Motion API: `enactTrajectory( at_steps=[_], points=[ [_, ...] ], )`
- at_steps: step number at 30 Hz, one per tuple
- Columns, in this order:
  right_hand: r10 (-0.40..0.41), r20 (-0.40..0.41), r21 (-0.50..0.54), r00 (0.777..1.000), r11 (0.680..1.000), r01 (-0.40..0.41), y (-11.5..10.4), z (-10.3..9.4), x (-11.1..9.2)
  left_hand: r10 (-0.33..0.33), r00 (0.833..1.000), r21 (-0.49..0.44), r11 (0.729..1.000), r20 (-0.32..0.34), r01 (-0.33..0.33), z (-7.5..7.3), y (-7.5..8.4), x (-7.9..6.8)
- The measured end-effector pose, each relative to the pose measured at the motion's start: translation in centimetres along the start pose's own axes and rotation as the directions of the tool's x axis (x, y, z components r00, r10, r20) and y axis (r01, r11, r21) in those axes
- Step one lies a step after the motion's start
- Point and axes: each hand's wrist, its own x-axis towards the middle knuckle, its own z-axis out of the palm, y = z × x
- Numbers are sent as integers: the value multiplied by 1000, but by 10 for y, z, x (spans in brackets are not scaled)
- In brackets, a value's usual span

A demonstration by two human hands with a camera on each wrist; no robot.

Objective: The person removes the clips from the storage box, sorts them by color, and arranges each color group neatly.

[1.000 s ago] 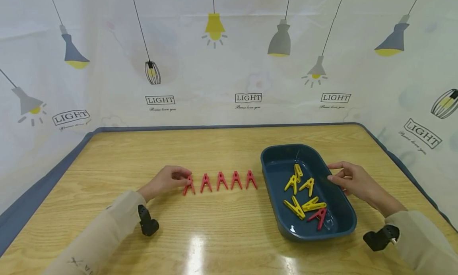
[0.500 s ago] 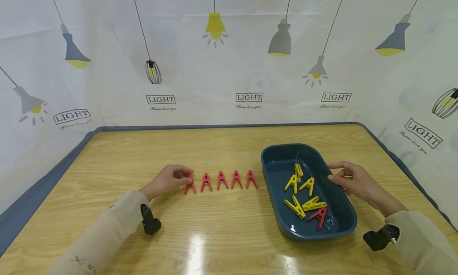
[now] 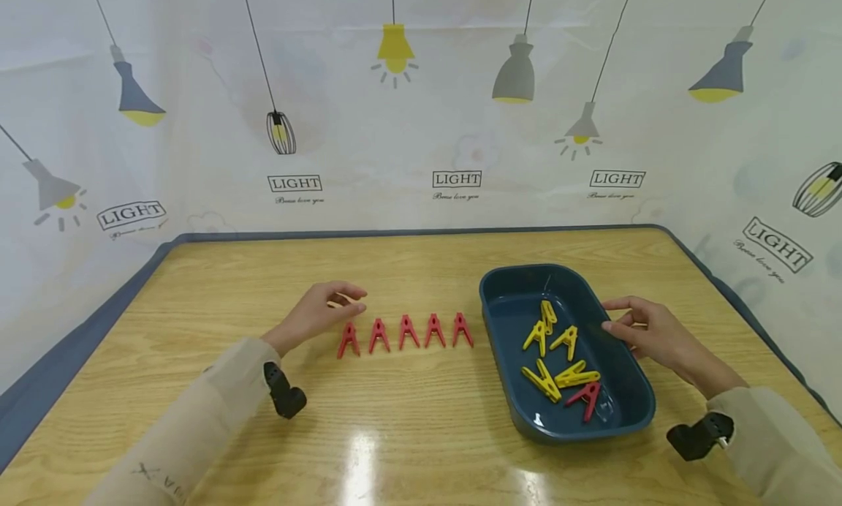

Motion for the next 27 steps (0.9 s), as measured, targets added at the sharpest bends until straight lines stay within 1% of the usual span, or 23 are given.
enactTrajectory(
  at_steps=[5, 10, 16, 19, 22, 24, 26, 27],
  points=[
    [2, 0, 4, 1000, 1000, -2, 0, 0, 0, 64, 998, -11, 998, 27, -64, 7, 18, 6],
    [4, -5, -3, 1000, 1000, -4, 1, 0, 0, 139, 987, -32, 990, 83, -137, 19, 41, 9],
    [1, -8, -8, 1000, 1000, -2, 2, 1, 1, 253, 957, -46, 967, 139, -249, 37, 61, 12],
    [2, -8, -6, 1000, 1000, -2, 2, 1, 1, 277, 947, -48, 961, 165, -273, 47, 72, 13],
    [-1, -5, -2, 1000, 1000, 1, 2, 1, 1, 286, 939, -59, 958, 189, -280, 58, 82, 14],
    [-4, -7, -4, 1000, 1000, 4, 2, 1, 1, 300, 931, -61, 954, 207, -294, 65, 87, 15],
    [-4, -9, -5, 1000, 1000, 3, 2, 1, 1, 321, 919, -61, 947, 229, -315, 72, 93, 17],
    [-4, -10, -5, 1000, 1000, 4, 2, 1, 1, 337, 910, -56, 941, 241, -334, 75, 95, 17]
  ],
)
